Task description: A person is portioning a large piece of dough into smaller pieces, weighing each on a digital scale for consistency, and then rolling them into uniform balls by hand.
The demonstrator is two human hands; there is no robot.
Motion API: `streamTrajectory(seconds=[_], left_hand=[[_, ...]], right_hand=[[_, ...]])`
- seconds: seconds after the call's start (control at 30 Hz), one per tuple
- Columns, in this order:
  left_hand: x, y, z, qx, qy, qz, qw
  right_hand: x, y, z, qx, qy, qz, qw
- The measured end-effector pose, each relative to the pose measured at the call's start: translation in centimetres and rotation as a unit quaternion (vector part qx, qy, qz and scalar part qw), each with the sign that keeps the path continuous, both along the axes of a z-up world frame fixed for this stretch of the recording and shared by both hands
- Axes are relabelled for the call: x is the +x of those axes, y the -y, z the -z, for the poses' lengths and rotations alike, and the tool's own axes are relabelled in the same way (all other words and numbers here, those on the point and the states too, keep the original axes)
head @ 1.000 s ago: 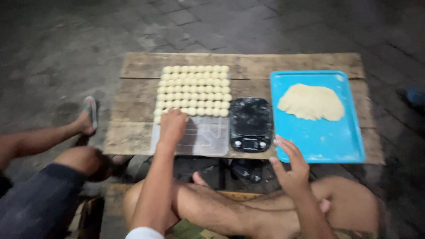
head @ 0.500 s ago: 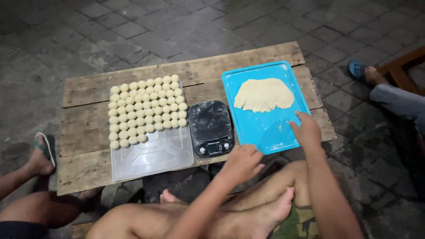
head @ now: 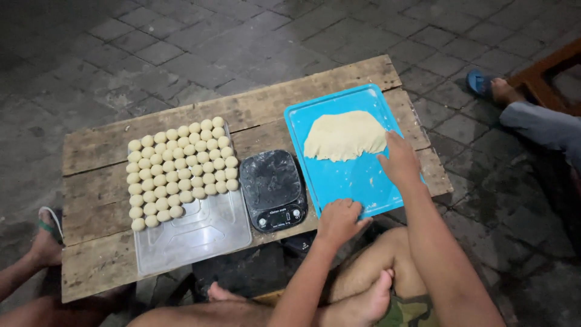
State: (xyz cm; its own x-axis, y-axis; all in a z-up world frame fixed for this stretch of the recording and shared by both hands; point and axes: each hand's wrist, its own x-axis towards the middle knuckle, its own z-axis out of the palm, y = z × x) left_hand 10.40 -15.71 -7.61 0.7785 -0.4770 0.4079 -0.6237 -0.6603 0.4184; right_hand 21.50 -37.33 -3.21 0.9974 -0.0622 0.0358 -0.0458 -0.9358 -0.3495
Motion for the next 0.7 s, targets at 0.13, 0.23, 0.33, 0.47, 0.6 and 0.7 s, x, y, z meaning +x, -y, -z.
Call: streamTrajectory(seconds=[0.13, 0.23, 0.33, 0.47, 0.6, 0.7], left_hand=[[0.0, 0.1, 0.6, 0.002, -0.007, -0.004, 1.0], [0.2, 0.4, 0.8, -0.006, -0.005, 0.0, 1.0], [0.1, 0.5, 0.9, -0.003, -0.008, -0.015, 1.0], [0.1, 0.2, 0.4, -0.003, -0.006, -0.022, 1.0], [0.0, 0.0, -0.3, -0.008, -0.013, -0.01, 1.0], [0.1, 0.1, 0.0, -0.002, -0.004, -0.008, 1.0]], right_hand=[[1.2, 0.7, 2.4, 0.002, 0.003, -0.014, 1.0], [2.0, 2.0, 5.2, -0.052, 0.199, -0.032, 0.978], [1.7, 1.7, 4.7, -0.05, 0.174, -0.013, 0.983], [1.2, 0.4, 3.9, 0.035, 0.21, -0.013, 0.977], [1.1, -1.1, 3.8, 0.0, 0.111, 0.002, 0.994], [1.3, -1.4, 4.5, -0.023, 0.215, -0.007, 0.976]])
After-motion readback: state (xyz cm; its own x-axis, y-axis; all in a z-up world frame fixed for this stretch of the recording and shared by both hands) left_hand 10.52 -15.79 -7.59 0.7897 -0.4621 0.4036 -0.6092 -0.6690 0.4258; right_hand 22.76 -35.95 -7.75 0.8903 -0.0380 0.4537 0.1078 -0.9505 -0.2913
